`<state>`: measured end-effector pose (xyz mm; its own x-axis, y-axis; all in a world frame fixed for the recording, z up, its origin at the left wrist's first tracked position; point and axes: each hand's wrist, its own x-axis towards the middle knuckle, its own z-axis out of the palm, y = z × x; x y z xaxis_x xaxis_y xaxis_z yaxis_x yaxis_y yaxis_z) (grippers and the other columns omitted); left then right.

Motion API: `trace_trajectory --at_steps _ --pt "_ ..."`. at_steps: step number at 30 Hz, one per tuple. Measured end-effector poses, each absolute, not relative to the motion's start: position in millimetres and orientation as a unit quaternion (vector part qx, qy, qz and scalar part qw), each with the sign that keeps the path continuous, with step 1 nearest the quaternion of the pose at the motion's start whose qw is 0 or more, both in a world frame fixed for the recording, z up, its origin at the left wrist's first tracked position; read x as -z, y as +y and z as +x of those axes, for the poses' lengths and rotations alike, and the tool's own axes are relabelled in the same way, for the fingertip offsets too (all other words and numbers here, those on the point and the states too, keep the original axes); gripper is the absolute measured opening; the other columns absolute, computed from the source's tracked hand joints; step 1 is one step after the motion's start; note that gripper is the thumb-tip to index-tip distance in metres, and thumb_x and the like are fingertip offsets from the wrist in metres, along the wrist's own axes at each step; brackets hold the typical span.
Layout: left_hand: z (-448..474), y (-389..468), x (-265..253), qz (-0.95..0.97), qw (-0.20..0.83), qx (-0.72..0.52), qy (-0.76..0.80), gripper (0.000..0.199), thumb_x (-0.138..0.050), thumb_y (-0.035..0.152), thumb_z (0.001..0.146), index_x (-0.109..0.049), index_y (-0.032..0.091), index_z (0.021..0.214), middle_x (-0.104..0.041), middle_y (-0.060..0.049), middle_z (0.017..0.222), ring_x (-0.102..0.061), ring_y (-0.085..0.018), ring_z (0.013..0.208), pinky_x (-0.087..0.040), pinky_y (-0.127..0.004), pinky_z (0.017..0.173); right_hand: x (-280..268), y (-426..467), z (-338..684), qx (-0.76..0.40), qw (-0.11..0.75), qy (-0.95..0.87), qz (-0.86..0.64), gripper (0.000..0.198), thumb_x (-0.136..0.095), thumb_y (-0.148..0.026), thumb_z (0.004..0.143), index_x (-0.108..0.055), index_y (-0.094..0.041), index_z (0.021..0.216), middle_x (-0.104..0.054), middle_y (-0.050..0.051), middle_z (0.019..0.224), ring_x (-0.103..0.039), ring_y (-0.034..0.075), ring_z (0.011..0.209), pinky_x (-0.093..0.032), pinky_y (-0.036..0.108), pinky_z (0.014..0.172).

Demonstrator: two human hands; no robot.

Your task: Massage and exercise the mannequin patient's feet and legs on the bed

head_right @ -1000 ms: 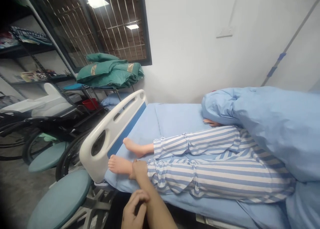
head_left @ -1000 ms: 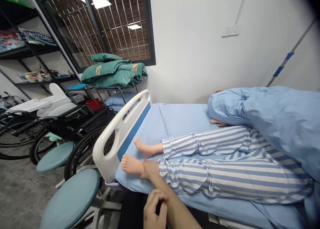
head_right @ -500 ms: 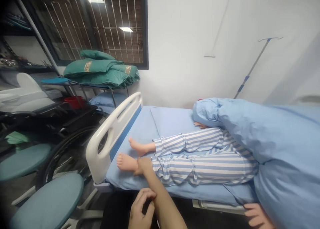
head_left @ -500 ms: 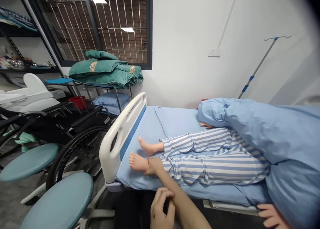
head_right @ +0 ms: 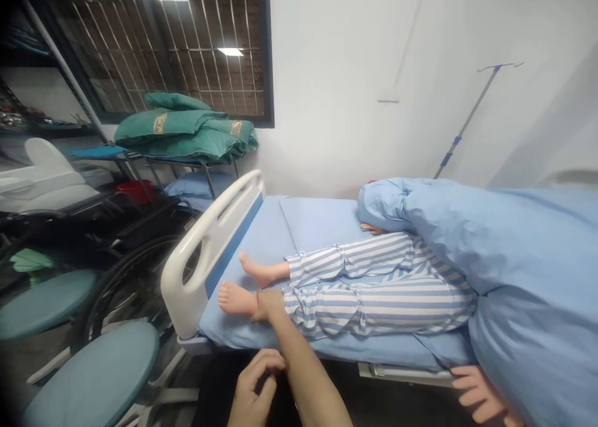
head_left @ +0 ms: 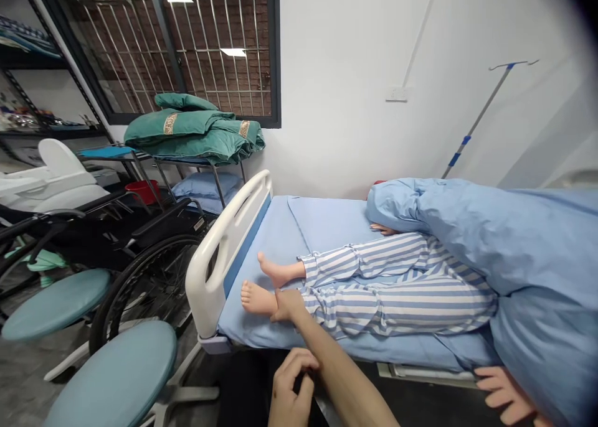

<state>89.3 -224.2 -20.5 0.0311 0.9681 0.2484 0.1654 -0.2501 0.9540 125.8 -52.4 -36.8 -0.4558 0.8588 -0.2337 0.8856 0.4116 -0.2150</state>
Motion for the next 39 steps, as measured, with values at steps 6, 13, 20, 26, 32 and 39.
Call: trace_trajectory --at_steps 6,13,20,26,32,39 --pt "59 -210 23 0.532 0.416 -0.477 0.562 0.017 -0.045 0.022 0.071 -0.06 0.018 0.077 -0.063 -0.004 0.081 -0.059 -0.019 0.081 -0.046 -0.029 0.076 40 -57 134 0.158 -0.001 0.856 0.492 0.057 -0.068 -0.044 0.053 -0.054 -0.014 0.099 -0.063 0.008 0.08 -0.059 0.026 0.075 -0.045 0.034 0.066" --pt "11 -143 -27 0.588 0.281 -0.419 0.633 0.027 -0.044 0.026 0.07 -0.059 0.017 0.091 -0.063 -0.006 0.095 -0.057 -0.02 0.09 -0.045 -0.033 0.083 56 -34 130 0.177 -0.256 0.808 0.501 0.04 -0.052 -0.043 0.073 -0.051 -0.015 0.101 -0.057 0.009 0.102 -0.049 0.023 0.098 -0.039 0.032 0.083" --pt "4 -36 -41 0.676 -0.014 -0.236 0.698 0.046 -0.037 0.027 0.077 -0.047 0.006 0.118 -0.045 -0.018 0.126 -0.04 -0.025 0.117 -0.032 -0.036 0.098 65 18 116 0.114 -0.185 0.83 0.514 0.069 -0.062 -0.032 0.061 -0.037 -0.01 0.121 -0.048 0.016 0.118 -0.04 0.027 0.111 -0.028 0.039 0.096" --pt "2 21 -20 0.699 -0.029 0.061 0.712 0.04 -0.032 0.024 0.08 -0.054 0.009 0.109 -0.061 -0.017 0.099 -0.059 -0.026 0.088 -0.045 -0.036 0.074 77 59 107 0.167 -0.059 0.839 0.514 0.062 -0.07 -0.041 0.048 -0.05 -0.016 0.101 -0.063 0.011 0.095 -0.058 0.027 0.088 -0.04 0.038 0.081" --pt "11 62 -12 0.712 -0.032 0.167 0.681 0.032 -0.038 0.012 0.076 -0.065 0.009 0.092 -0.065 -0.019 0.087 -0.062 -0.026 0.083 -0.045 -0.037 0.067 76 88 107 0.223 0.068 0.848 0.476 0.069 -0.069 -0.052 0.043 -0.051 -0.021 0.102 -0.066 0.008 0.093 -0.062 0.027 0.082 -0.046 0.036 0.071" --pt "20 73 -1 0.701 -0.027 0.153 0.696 0.028 -0.041 0.013 0.074 -0.067 0.008 0.082 -0.066 -0.018 0.078 -0.063 -0.027 0.075 -0.046 -0.036 0.06 86 79 109 0.156 0.001 0.851 0.501 0.067 -0.065 -0.053 0.049 -0.048 -0.02 0.104 -0.066 0.007 0.09 -0.062 0.026 0.082 -0.043 0.034 0.073"
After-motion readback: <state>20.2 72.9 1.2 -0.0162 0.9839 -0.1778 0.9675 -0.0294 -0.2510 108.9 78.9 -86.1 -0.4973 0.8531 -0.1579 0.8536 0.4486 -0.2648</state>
